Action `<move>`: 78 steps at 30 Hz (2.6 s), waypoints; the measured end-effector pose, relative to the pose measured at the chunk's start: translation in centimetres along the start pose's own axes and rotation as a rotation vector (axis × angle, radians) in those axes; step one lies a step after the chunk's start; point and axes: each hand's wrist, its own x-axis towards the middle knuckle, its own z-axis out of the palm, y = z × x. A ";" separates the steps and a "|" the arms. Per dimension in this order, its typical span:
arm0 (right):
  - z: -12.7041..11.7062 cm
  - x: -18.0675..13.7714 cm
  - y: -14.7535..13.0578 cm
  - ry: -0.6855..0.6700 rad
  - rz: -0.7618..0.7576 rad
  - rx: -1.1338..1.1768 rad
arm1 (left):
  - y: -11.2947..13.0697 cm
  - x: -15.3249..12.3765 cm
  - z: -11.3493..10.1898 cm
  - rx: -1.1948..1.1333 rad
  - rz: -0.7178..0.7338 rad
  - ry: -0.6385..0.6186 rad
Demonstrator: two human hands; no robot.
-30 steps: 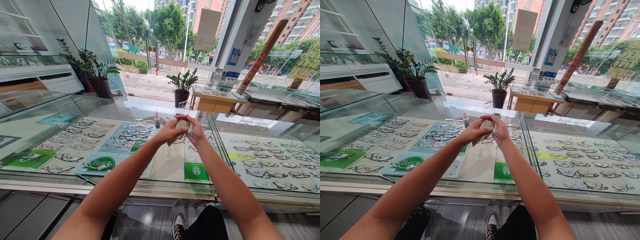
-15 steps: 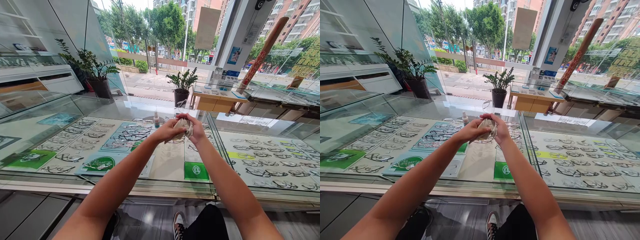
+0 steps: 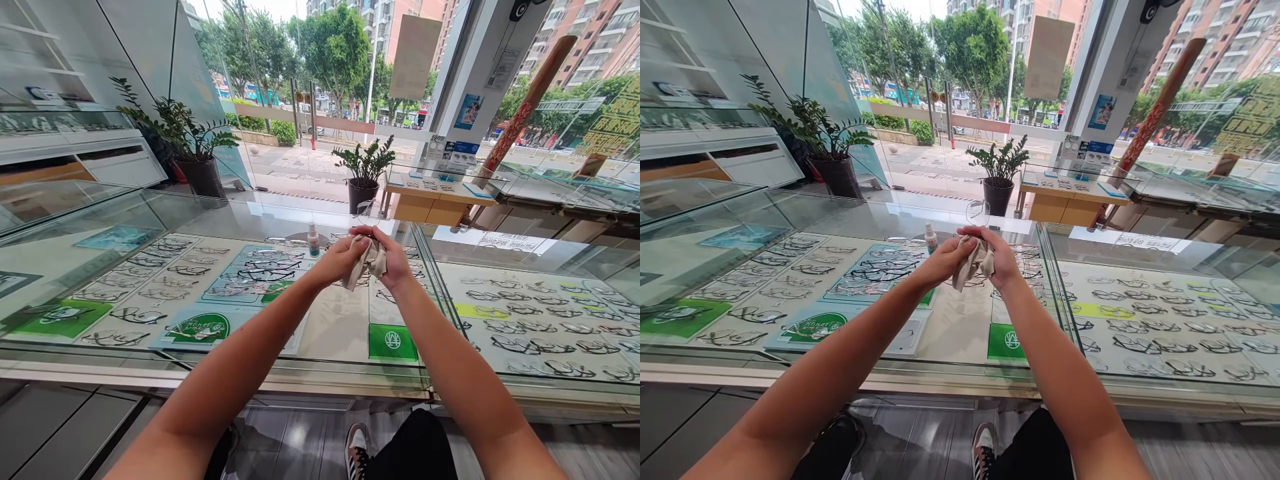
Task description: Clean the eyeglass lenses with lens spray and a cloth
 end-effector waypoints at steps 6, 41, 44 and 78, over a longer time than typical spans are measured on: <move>0.0 0.0 0.0 0.030 -0.008 -0.002 | -0.2 -0.3 -0.1 -0.009 0.014 -0.057; -0.1 -0.2 -0.4 -0.012 -0.116 -0.348 | -0.3 1.3 -1.7 -0.204 0.086 0.346; -0.2 -0.2 -0.4 -0.026 -0.111 -0.363 | -0.3 1.2 -1.9 -0.216 0.114 0.355; -0.1 0.2 -0.6 -0.065 -0.048 -0.362 | -0.1 0.9 -2.0 -0.312 0.110 0.277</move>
